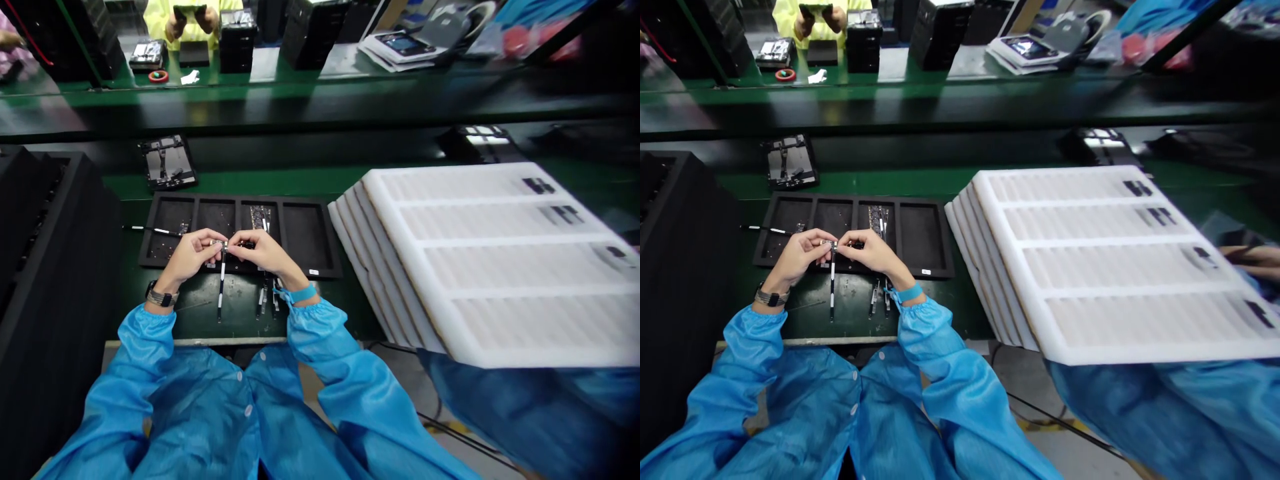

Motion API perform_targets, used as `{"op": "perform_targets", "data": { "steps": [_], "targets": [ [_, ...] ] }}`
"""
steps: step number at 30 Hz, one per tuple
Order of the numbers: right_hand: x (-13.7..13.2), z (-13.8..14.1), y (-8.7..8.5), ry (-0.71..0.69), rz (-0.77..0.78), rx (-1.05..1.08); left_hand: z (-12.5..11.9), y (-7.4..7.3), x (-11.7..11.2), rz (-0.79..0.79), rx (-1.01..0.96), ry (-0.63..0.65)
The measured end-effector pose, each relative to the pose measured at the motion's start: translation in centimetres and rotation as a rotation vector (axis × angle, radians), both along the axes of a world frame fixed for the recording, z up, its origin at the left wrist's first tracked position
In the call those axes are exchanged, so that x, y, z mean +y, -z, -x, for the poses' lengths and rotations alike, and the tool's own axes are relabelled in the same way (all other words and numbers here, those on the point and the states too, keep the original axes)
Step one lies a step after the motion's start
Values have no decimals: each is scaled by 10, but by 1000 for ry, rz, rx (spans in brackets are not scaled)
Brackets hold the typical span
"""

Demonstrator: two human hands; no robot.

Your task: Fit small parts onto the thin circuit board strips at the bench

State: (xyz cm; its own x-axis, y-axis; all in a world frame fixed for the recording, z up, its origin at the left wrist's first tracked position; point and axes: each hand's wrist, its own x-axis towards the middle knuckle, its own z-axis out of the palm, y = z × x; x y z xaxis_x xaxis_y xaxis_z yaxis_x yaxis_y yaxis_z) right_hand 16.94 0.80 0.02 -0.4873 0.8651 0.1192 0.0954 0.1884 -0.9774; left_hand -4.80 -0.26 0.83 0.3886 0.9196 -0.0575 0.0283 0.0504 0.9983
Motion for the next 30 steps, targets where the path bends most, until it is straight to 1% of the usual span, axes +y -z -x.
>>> {"op": "perform_targets", "data": {
  "steps": [6, 9, 13, 18, 23, 27, 28, 30],
  "targets": [
    [-3, 2, 1, 31, -59, -52, 0, 2, 1, 35, -12, 2],
    [-4, 3, 0, 21, 10, -48, 0, 2, 1, 34, -15, -5],
    [-5, 2, 0, -37, 98, -8, 1, 2, 0, 43, -40, 27],
    [-5, 2, 2, -75, 140, 42, 1, 2, -2, 42, -67, 60],
    [-5, 4, 1, -80, 152, 37, 0, 2, -3, 34, -90, 54],
    [-5, 4, 0, -54, 142, 20, 2, 0, -3, 65, -123, 57],
    [-5, 3, 0, -34, 125, 9, 3, -1, -3, 74, -131, 61],
    [-4, -4, 0, 64, 75, -2, 8, -3, -3, 88, -161, 48]
  ]
}}
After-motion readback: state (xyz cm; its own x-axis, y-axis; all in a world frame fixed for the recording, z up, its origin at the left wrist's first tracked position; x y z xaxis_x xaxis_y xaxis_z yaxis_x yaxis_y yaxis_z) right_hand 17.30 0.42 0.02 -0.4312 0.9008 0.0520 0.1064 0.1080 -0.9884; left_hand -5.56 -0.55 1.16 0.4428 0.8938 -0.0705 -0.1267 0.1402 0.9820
